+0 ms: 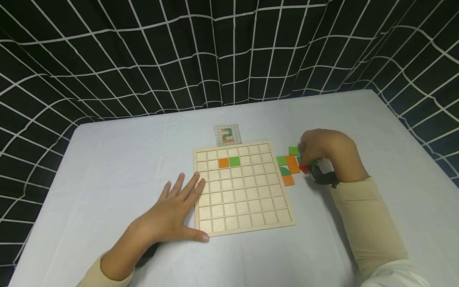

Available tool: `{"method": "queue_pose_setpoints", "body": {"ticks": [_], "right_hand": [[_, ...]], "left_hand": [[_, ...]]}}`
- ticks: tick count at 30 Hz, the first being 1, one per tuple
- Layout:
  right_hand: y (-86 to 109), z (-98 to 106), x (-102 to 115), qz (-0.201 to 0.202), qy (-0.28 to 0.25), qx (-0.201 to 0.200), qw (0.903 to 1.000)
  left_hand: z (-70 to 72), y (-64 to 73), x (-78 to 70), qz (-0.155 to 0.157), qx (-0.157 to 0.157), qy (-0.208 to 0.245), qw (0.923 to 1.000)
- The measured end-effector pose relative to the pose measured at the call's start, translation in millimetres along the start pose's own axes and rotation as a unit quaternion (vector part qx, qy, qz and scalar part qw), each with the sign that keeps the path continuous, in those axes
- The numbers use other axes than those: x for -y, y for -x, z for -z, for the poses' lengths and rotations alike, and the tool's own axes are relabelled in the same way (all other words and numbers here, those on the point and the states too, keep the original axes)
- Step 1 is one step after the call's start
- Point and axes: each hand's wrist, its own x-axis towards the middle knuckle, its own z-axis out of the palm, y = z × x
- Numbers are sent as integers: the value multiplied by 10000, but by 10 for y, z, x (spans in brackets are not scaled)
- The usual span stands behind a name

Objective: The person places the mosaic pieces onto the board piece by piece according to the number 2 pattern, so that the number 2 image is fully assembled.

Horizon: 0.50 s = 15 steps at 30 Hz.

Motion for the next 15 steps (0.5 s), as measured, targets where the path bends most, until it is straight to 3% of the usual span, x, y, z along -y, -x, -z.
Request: {"method": "queue_pose_setpoints", "body": {"ticks": [8,15], "right_hand": [[-101,-2,-17,309,-99,-166,9993],[-210,-27,-27,337,-198,-790,9961]], "left_hand": [[22,1,-4,-16,1,-10,10000],[7,5,-8,-17,6,7,10000]]}}
